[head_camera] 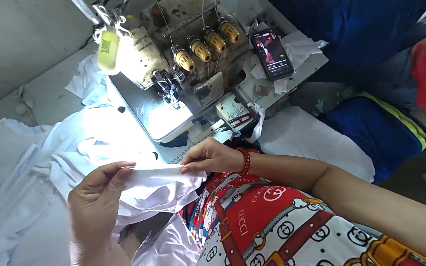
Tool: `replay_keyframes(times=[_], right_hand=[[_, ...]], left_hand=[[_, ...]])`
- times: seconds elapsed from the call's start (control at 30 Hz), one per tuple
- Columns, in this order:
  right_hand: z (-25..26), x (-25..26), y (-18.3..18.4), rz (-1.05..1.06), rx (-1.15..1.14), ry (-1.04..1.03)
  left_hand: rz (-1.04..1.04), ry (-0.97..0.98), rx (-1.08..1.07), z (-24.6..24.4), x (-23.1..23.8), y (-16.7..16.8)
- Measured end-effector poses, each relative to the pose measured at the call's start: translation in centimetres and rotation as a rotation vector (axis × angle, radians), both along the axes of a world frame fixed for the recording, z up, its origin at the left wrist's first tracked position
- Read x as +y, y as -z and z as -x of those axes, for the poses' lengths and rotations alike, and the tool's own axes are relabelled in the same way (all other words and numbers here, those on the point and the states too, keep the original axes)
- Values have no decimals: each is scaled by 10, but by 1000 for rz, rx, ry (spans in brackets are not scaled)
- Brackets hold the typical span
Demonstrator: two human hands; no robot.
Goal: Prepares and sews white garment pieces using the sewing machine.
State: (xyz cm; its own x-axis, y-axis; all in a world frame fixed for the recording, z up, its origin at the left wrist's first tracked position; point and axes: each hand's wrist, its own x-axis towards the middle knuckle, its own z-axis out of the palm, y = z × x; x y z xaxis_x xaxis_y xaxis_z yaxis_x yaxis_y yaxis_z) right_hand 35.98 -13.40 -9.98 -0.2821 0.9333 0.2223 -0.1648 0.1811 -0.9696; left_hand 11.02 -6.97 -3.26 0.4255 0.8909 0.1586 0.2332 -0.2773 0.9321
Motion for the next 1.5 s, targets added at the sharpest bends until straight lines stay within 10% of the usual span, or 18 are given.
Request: replay_keyframes(times=[1.0,1.27,1.5], right_hand=[[-9,-12,15,9,-343,102],[13,-3,7,-329,-420,182],[30,23,-66,-622,-86,169]], left_hand=[[57,-136,82,-12,2,2],[-101,-229,289,17,1,3],[-433,-422,-97,-5,23,-53]])
